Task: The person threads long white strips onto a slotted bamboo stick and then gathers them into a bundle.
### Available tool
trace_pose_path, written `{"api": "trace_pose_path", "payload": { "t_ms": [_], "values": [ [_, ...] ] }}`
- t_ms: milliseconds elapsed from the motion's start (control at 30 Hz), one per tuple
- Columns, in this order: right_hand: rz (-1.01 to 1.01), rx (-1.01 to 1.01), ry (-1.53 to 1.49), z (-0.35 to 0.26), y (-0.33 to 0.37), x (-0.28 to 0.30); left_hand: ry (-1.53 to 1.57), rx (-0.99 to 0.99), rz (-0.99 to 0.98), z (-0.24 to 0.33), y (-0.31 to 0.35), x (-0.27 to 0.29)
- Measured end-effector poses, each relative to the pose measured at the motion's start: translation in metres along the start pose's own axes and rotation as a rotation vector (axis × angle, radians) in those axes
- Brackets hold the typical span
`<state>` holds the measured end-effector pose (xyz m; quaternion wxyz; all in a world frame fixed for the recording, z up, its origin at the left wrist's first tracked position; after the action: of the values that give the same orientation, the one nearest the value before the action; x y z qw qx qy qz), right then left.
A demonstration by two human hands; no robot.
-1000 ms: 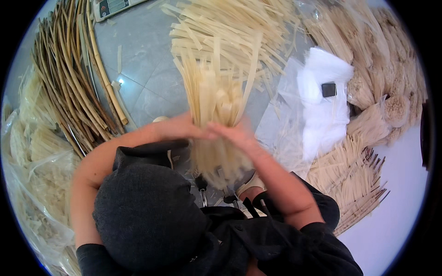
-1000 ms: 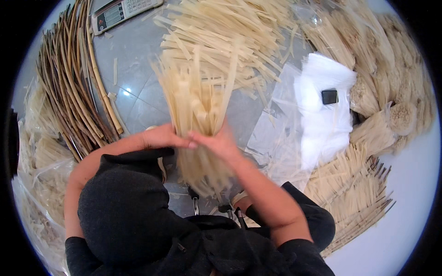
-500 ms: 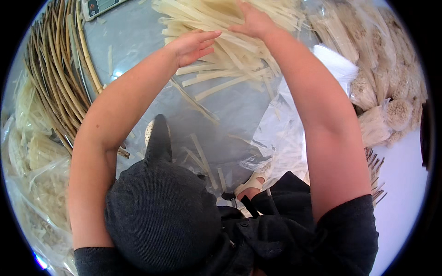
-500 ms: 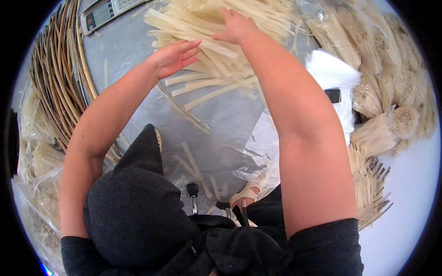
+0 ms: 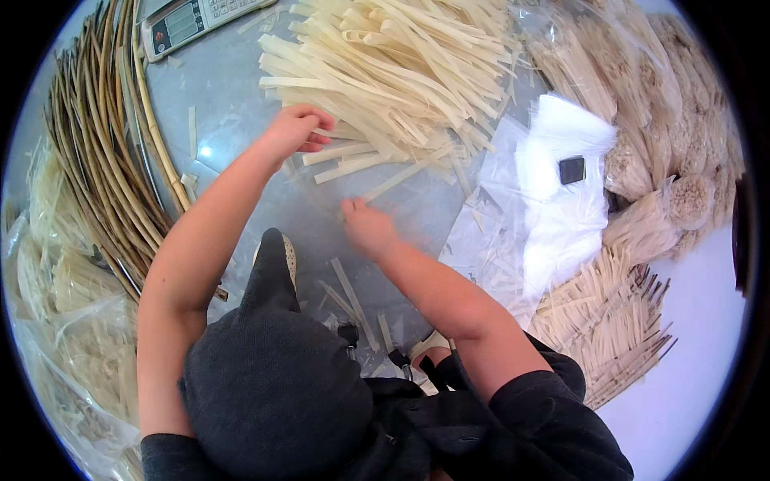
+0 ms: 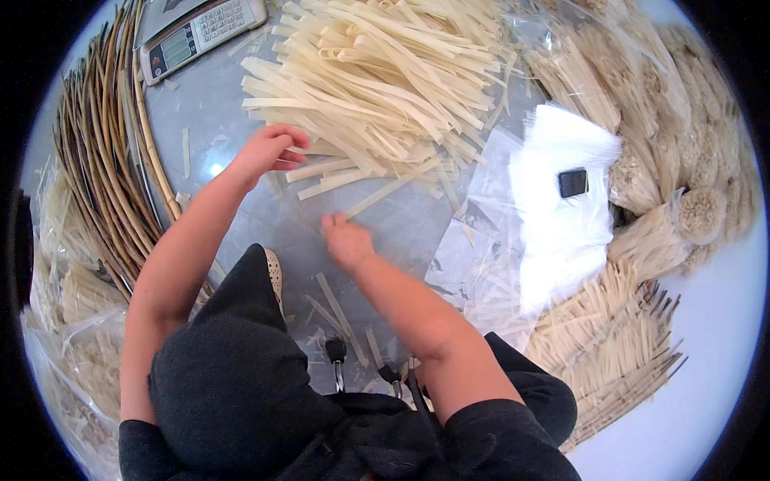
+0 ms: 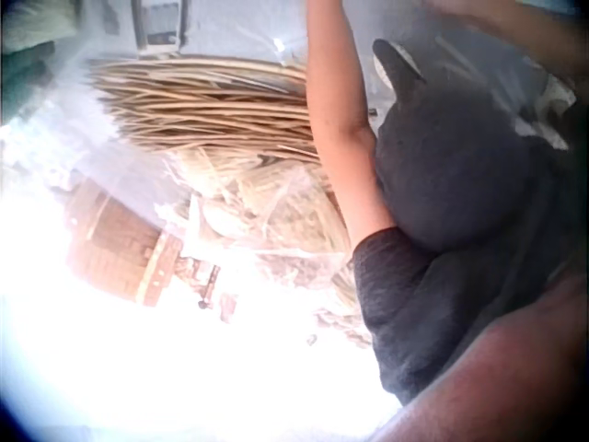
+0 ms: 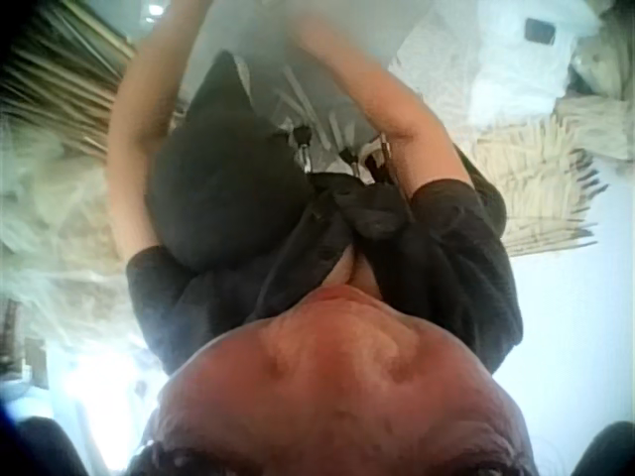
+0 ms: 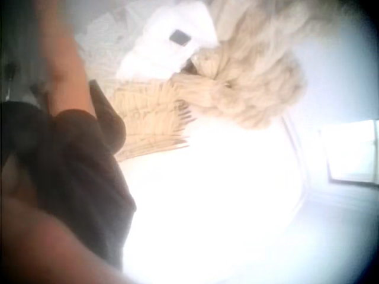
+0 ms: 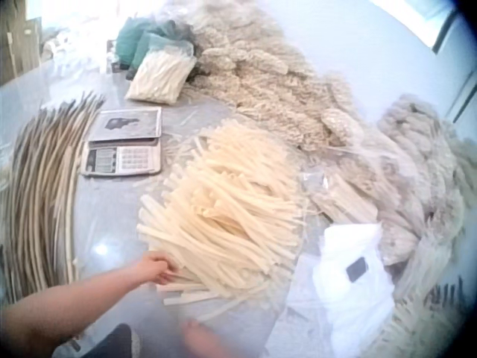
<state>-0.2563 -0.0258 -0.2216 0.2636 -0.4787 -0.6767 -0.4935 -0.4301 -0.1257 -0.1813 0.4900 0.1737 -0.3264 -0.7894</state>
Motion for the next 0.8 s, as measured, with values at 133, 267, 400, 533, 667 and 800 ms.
{"api": "trace_pose_path", "payload": {
  "t_ms": [133, 267, 400, 533, 667, 800],
  "values": [
    [-0.188, 0.075, -0.115, -0.011, 0.026, 0.022, 0.153, -0.267, 0.386, -0.028, 0.009, 0.073],
    [-0.018, 0.479, 0.075, 0.018, 0.035, 0.069, 0.16, -0.254, 0.561, -0.068, 0.026, 0.124],
    [0.168, 0.498, -0.064, -0.006, 0.027, 0.184, 0.092, -0.183, 0.478, -0.098, 0.05, 0.114],
    [0.393, 0.449, -0.044, -0.037, -0.04, 0.288, -0.029, -0.123, 0.304, -0.136, 0.061, 0.089],
    [0.713, 0.392, -0.168, -0.019, -0.096, 0.329, -0.232, -0.061, 0.041, -0.144, 0.058, 0.025],
    [0.744, 0.442, -0.347, -0.034, -0.083, 0.309, -0.364, -0.035, -0.014, -0.174, 0.067, 0.02]
  ]
}}
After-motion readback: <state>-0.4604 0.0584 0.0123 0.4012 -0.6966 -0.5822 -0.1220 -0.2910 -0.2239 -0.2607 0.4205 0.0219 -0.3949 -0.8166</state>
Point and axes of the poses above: each hand's wrist, its own y-axis away from the middle knuckle, its own x-axis out of the back of the hand, z = x × y, the point moved 7 cm from there along -y, towards the middle knuckle, and after that the axes turned 9 degrees about z, right-handed, at the moved point
